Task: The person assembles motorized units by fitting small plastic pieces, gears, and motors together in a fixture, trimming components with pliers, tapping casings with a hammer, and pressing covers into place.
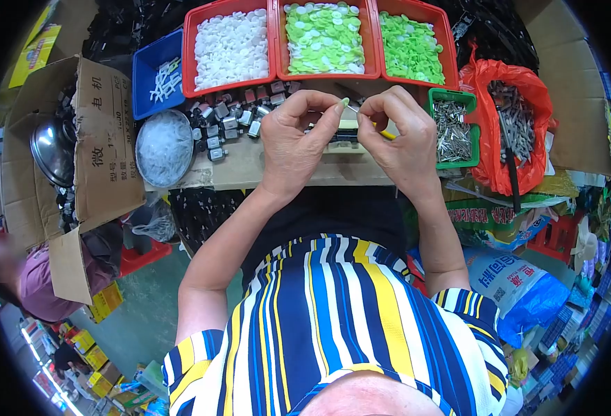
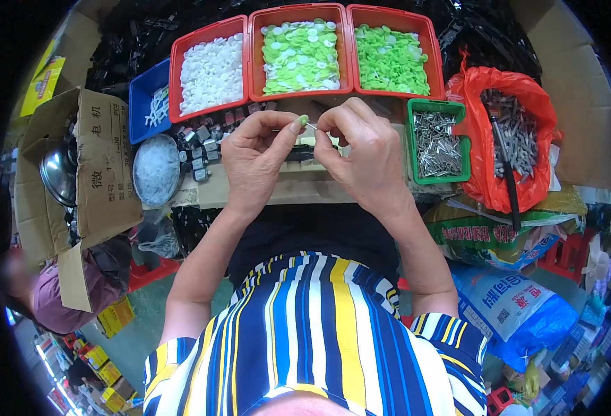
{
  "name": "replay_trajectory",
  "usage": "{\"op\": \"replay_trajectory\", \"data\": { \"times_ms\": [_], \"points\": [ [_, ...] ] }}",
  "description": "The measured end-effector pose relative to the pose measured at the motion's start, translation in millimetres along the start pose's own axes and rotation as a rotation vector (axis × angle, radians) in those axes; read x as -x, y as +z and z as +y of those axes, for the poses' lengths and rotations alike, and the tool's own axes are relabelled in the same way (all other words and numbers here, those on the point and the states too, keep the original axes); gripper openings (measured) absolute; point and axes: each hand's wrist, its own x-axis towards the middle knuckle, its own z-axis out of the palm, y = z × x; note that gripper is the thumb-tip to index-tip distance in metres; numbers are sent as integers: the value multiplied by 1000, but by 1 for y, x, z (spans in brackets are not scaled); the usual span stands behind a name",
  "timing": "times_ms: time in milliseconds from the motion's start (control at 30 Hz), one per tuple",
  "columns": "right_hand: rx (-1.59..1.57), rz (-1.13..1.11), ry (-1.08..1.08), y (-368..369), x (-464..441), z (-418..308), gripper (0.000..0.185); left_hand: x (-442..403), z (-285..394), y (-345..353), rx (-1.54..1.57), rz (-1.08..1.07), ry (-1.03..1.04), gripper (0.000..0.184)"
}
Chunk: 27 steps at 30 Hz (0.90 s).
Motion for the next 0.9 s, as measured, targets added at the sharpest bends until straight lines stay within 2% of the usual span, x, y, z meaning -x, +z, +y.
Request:
{"op": "replay_trajectory", "data": {
  "times_ms": [400, 500, 567, 767, 833, 900],
  "points": [
    [7, -1, -24, 7, -2, -7, 12, 3, -3, -6, 0, 15, 19, 10],
    [23, -18, -10, 7, -2, -6, 12, 4, -5, -8, -2, 9, 21, 10],
    [-85, -21, 63, 6, -3, -6, 10, 5, -5, -8, 6, 2, 17, 10],
    [-223, -130, 134, -5, -4, 1, 7, 9, -1, -9, 49, -92, -84, 14],
    [-243, -158, 137, -10, -4, 6, 7, 10, -4, -8, 244, -60, -171, 15],
    [-265, -186, 140, -13, -6, 9, 6, 11, -2, -8, 205, -98, -186, 14]
  ]
}}
